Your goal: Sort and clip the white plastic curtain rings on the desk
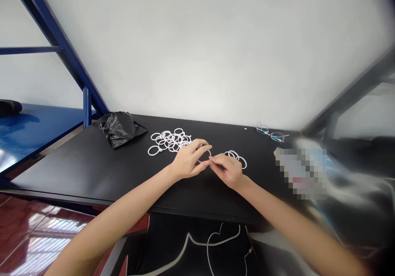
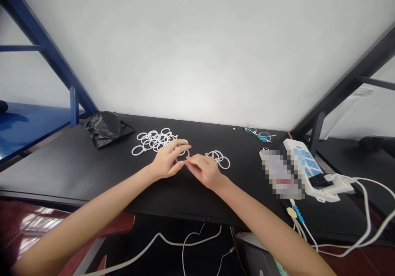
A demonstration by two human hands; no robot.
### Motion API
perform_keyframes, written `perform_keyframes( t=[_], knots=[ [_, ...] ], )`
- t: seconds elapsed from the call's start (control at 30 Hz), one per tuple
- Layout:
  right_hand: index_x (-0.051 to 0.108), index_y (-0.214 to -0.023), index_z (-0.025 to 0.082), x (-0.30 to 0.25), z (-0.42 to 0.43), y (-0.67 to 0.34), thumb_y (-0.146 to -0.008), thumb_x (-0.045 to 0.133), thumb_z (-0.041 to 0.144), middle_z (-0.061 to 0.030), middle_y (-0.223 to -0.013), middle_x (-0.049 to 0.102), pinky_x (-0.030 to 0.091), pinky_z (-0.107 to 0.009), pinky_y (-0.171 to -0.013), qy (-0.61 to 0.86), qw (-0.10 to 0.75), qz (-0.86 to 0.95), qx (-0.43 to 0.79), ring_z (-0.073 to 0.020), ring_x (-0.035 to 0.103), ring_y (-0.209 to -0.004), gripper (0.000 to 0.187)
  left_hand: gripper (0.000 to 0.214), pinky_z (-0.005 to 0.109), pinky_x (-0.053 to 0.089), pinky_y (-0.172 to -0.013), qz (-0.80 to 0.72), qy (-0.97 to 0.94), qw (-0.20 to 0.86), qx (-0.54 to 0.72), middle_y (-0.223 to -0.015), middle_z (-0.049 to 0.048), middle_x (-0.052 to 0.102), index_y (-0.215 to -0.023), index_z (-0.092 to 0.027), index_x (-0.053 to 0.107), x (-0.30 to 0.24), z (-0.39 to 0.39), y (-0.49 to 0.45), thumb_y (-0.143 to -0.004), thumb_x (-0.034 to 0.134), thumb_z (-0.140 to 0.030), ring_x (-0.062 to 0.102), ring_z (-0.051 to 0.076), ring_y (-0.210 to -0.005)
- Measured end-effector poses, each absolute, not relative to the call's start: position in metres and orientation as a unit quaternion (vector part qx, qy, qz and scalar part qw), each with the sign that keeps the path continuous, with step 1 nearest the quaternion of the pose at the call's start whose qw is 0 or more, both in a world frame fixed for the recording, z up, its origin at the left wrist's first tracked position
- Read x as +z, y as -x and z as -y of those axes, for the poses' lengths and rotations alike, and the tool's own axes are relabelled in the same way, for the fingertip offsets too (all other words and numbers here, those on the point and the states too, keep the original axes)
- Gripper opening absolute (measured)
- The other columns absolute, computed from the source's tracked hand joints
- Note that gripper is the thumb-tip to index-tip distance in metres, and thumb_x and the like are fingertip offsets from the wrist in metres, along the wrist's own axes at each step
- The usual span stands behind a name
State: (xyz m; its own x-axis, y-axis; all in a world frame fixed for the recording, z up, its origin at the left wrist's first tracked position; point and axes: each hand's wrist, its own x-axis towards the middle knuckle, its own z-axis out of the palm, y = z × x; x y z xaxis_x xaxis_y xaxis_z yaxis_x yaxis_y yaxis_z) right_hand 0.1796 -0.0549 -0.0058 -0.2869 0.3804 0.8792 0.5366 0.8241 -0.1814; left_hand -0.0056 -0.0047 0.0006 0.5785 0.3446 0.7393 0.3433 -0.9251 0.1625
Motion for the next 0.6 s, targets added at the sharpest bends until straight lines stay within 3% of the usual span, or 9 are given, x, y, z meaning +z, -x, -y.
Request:
perform_keyframes(
  t=[0.13,0.2,0.47,0.6],
  knots=[
    [0.065,-0.104,0.022,-0.009,0.060,-0.173,-0.090,0.062,0.015,-0.0031,-0.078,0.074,0.060,-0.025,-0.058,0.254,0.515,0.817,-0.055,-0.0158,0.071,-0.065,0.016,0.057,0.026,0.039,-0.048,-0.128,-0.928,-0.015,0.351,-0.071,0.0047,0.059,-0.086,-0.016,0.059,-0.006,0.001,0.005,-0.102,0.012,-0.045,0.049,0.013,-0.051],
    [0.065,-0.106,0.021,-0.008,0.062,-0.170,-0.090,0.061,0.015,-0.0029,-0.078,0.074,0.060,-0.024,-0.059,0.252,0.513,0.820,-0.038,-0.0155,0.071,-0.066,0.017,0.060,0.027,0.036,-0.046,-0.125,-0.928,-0.035,0.351,-0.064,0.0033,0.053,-0.077,-0.017,0.056,-0.011,0.000,0.004,-0.101,0.008,-0.044,0.042,0.013,-0.047],
    [0.066,-0.097,0.021,-0.007,0.069,-0.168,-0.092,0.057,0.014,-0.0011,-0.070,0.071,0.057,-0.023,-0.056,0.267,0.514,0.814,0.037,-0.0137,0.068,-0.060,0.012,0.058,0.029,0.036,-0.050,-0.126,-0.927,-0.043,0.350,-0.061,0.0032,0.049,-0.069,-0.019,0.053,-0.016,0.002,0.004,-0.100,0.008,-0.038,0.038,0.014,-0.048],
    [0.064,-0.110,0.021,-0.004,0.059,-0.177,-0.092,0.058,0.021,-0.0038,-0.085,0.075,0.059,-0.025,-0.060,0.303,0.497,0.810,0.070,-0.0137,0.069,-0.063,0.019,0.052,0.026,0.037,-0.052,-0.180,-0.918,-0.025,0.351,-0.070,0.0041,0.056,-0.083,-0.017,0.057,-0.009,-0.003,0.007,-0.101,0.017,-0.045,0.049,0.014,-0.054]
  ],
)
